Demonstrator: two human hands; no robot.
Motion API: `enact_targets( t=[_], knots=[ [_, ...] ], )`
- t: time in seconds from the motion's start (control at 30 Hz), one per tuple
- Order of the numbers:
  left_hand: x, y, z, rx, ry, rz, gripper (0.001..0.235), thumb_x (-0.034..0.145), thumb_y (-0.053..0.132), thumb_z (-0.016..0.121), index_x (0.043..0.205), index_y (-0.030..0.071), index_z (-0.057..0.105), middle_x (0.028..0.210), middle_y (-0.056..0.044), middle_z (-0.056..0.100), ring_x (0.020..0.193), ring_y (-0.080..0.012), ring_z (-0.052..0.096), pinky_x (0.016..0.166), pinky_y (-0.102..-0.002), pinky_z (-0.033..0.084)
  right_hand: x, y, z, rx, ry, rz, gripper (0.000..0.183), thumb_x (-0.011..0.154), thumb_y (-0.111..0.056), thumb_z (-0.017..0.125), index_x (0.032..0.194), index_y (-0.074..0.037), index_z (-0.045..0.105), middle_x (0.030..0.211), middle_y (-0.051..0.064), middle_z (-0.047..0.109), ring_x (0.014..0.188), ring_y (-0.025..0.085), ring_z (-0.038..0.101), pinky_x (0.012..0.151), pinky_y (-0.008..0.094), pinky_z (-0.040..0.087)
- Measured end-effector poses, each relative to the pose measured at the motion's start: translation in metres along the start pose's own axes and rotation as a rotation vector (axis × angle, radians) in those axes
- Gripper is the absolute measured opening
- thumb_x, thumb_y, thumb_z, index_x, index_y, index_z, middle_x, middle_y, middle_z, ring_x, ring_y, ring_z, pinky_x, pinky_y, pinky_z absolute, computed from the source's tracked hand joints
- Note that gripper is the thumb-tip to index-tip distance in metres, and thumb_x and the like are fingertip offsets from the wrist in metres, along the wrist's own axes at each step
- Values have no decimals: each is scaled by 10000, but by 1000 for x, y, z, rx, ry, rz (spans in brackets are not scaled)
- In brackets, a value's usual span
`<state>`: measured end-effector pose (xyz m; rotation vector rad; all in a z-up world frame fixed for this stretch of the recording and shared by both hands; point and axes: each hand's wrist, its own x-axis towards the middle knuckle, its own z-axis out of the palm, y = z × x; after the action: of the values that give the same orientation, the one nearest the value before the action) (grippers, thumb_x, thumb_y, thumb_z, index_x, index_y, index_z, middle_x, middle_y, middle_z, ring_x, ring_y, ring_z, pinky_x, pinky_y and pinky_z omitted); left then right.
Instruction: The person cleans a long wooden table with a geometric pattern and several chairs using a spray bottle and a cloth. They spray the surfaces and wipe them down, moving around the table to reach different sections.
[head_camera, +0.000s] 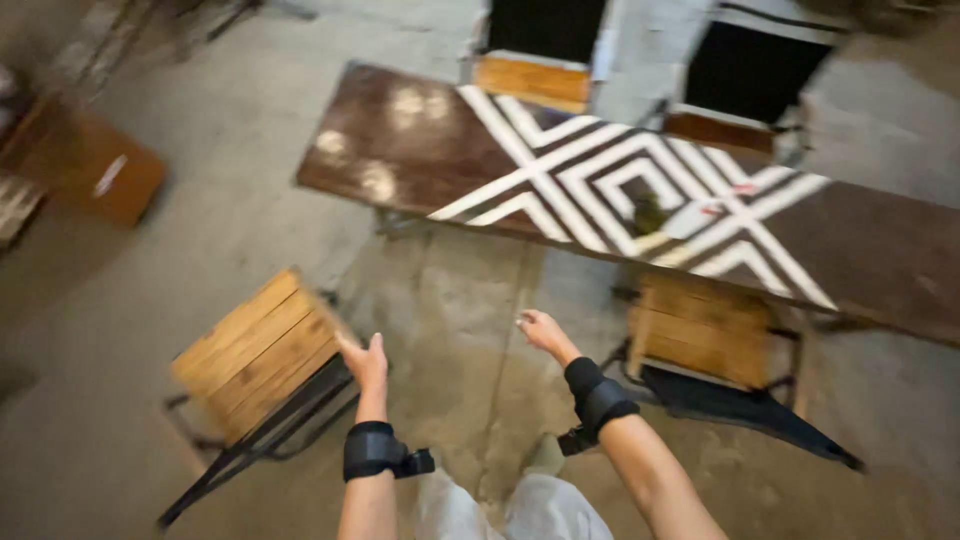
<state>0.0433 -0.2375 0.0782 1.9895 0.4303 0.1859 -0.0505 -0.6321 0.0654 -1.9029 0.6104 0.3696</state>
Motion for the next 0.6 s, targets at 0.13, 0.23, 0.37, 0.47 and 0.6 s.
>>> enact_targets(
  t=[0.13, 0.23, 0.37, 0.47, 0.6],
  knots=[
    [-55, 61, 154, -7, -242, 149, 956, 836, 252, 786, 1575, -43, 257, 1621, -271, 322, 1516, -394, 304, 1233, -433, 255, -27, 86, -145, 57, 184, -26, 527, 932, -358, 700, 1336, -25, 642, 1007, 141, 761, 658, 173, 683, 626, 347, 560],
    [-97, 104, 244, -3, -467, 262, 911, 834, 250, 793, 1549, -41, 308, 1584, -266, 373, 1480, -391, 349, 1203, -430, 294, -63, 103, -230, 65, 297, -23, 526, 943, -372, 702, 1324, -12, 656, 954, 159, 760, 664, 169, 681, 633, 327, 554],
    [-147, 159, 328, 99, -823, 369, 767, 841, 296, 776, 1488, 28, 463, 1496, -217, 524, 1397, -353, 491, 1138, -423, 402, -79, 123, -304, 207, 385, 93, 617, 900, -392, 730, 1365, -8, 600, 994, 133, 744, 670, 168, 696, 609, 329, 539],
    [-168, 195, 368, 243, -1030, 377, 704, 848, 332, 760, 1458, 77, 521, 1454, -183, 579, 1337, -344, 554, 1095, -426, 450, -60, 133, -328, 271, 410, 137, 733, 870, -413, 752, 1434, -5, 524, 1011, 147, 745, 711, 191, 694, 622, 337, 532],
    [-161, 208, 433, 373, -1231, 371, 663, 839, 325, 747, 1429, 99, 547, 1420, -165, 611, 1289, -345, 596, 1070, -430, 481, -10, 139, -349, 187, 487, 177, 972, 826, -464, 816, 1543, 10, 362, 1123, 214, 703, 951, 275, 665, 789, 380, 535]
  ],
)
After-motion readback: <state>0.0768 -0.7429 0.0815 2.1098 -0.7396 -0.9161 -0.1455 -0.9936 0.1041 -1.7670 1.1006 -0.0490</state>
